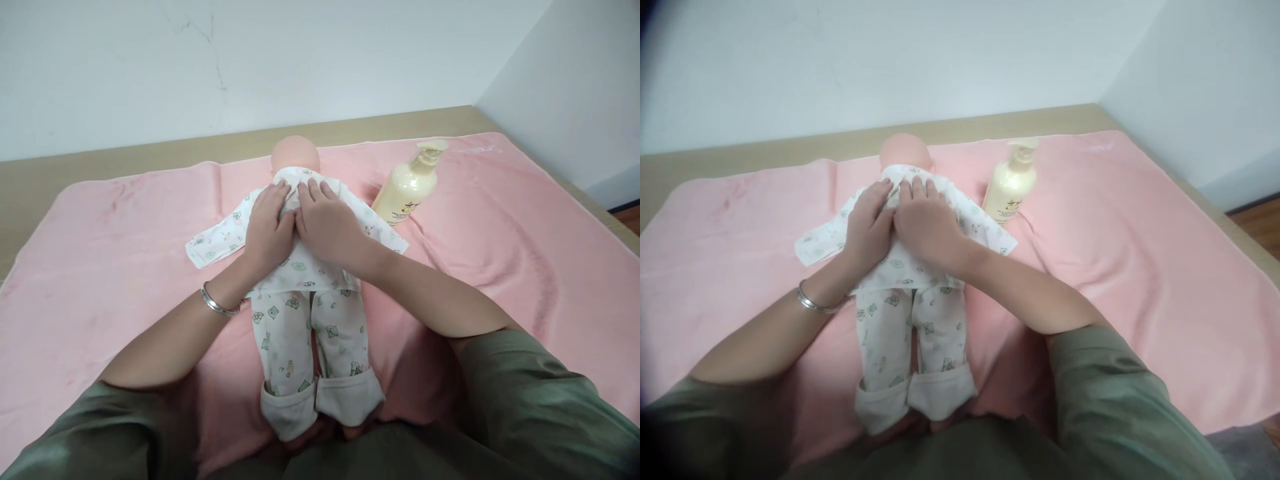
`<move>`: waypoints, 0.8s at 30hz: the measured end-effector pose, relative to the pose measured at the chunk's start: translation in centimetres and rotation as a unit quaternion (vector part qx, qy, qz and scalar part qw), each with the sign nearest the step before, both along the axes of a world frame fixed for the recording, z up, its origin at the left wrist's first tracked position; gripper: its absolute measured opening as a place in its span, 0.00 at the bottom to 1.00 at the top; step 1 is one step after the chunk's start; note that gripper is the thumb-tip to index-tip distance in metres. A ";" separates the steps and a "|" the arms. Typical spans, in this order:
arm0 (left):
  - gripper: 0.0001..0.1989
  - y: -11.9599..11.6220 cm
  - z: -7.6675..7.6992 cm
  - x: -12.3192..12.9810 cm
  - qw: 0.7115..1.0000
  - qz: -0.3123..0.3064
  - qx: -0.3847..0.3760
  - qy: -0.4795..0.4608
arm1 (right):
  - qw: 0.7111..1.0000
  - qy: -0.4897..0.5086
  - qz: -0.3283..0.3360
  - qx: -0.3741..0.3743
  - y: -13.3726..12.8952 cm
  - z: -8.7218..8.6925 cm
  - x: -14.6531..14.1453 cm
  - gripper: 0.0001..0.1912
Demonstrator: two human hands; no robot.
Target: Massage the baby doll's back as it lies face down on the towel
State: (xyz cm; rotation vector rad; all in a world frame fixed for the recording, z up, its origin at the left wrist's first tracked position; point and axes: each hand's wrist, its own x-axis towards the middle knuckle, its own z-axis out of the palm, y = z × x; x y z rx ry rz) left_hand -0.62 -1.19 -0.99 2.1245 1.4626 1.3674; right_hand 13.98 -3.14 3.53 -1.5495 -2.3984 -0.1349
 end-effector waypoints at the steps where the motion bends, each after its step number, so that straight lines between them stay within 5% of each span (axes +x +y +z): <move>1: 0.25 0.4 0.1 -0.1 1.000 0.007 -0.007 -0.006 | 1.000 -0.005 -0.001 -0.015 -0.5 0.1 -0.2 0.31; 5: 0.21 0.6 0.2 -0.2 1.000 0.009 -0.023 -0.005 | 1.000 0.002 0.002 -0.027 -0.9 0.6 -0.1 0.31; 12: 0.25 -1.1 -0.8 0.7 1.000 0.004 -0.025 0.007 | 0.999 0.036 0.010 -0.009 2.1 0.9 0.9 0.25; 18: 0.24 0.8 -0.3 -0.3 0.998 -0.019 -0.043 -0.044 | 0.999 0.003 0.008 -0.037 -0.3 0.6 0.1 0.31; 24: 0.22 1.4 -0.3 -0.6 0.999 -0.035 -0.022 -0.024 | 0.998 0.012 0.042 -0.045 -1.0 1.3 0.3 0.27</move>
